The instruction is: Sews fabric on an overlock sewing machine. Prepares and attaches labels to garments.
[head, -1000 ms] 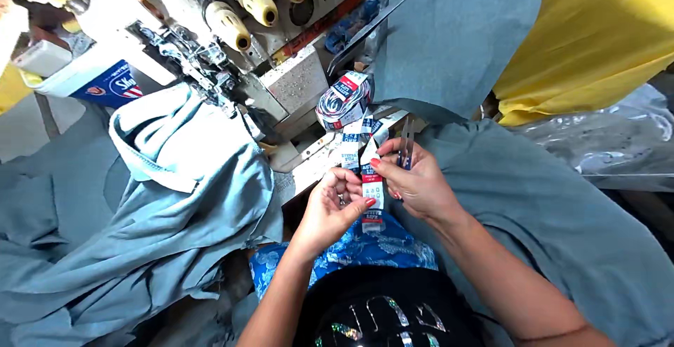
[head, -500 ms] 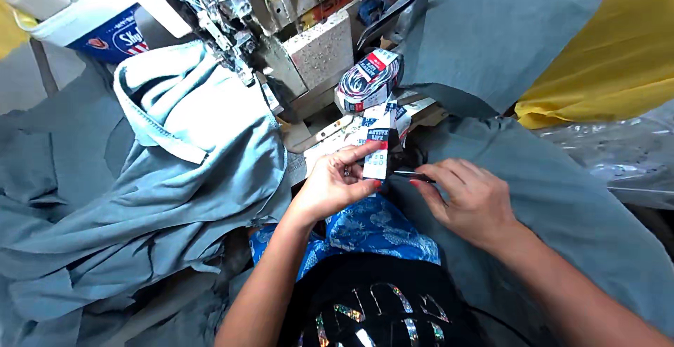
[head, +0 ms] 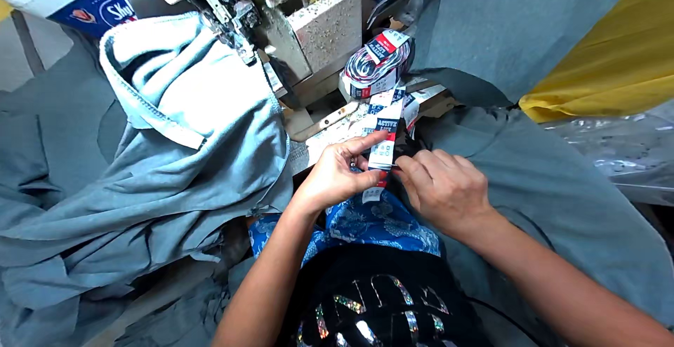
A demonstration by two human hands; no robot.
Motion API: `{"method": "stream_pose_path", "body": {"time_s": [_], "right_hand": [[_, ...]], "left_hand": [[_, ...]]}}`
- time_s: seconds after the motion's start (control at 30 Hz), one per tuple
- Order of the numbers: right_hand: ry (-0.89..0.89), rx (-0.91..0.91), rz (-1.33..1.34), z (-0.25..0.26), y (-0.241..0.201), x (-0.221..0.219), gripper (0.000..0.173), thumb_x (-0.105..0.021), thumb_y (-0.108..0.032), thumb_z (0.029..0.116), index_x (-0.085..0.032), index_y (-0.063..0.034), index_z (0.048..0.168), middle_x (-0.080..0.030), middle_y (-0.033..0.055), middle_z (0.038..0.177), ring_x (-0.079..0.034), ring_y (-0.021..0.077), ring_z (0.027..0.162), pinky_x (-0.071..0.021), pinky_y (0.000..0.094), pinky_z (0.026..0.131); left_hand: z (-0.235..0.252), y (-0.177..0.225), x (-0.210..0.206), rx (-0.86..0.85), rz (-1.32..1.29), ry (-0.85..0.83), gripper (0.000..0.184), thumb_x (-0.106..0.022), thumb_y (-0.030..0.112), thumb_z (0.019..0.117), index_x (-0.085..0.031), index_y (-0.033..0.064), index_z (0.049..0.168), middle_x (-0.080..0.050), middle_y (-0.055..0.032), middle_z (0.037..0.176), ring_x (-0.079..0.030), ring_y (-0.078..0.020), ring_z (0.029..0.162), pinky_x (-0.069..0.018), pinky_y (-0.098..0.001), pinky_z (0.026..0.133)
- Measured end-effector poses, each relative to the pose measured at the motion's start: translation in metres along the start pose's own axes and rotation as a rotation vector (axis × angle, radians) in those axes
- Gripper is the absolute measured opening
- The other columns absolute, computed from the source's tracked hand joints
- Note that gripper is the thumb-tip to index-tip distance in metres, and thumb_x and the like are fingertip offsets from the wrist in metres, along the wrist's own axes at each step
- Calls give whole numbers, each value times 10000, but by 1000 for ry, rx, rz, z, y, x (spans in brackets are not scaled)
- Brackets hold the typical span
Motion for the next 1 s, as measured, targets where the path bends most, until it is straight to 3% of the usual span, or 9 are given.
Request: {"method": "stream_pose_path", "body": {"time_s": [0.43,0.8,1.0], "right_hand": [[-32,-2,-15,-1,-1,0,193,-543,-104,1002,-717,-20,993,-604,144,731,-615,321,651,-411,392,501],[-23,-12,-5,0,-5,-5,212,-525,-101,1005,-721,-21,993,-600,136,722,-604,312,637,-399,389,495],[-69,-123,183,1,-1,0,252,-513,-146,1030,-714,1,996,-653,158,770,-663,327,682,-481,421,520]], "left_hand": [[1,0,1,-11,27,-24,695,-702,-206,747,-573,-29,1407,-722,-59,1147,-648,-5,712,-573,-163,669],[2,-1,0,-21,37,-40,687,-706,-198,741,-588,-18,1394,-705,-50,1203,-651,5,751,-574,-164,693],[1,-1,1,17,-105,-55,755,-694,-221,754,-507,-34,1461,-694,-72,1233,-645,-12,702,-575,-177,674]]}}
Point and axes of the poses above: each hand's wrist, its own z-axis towards the middle knuckle, its own x-axis out of the back of the hand, y = z × x, the point moved 1 cm from there along z, towards the middle knuckle
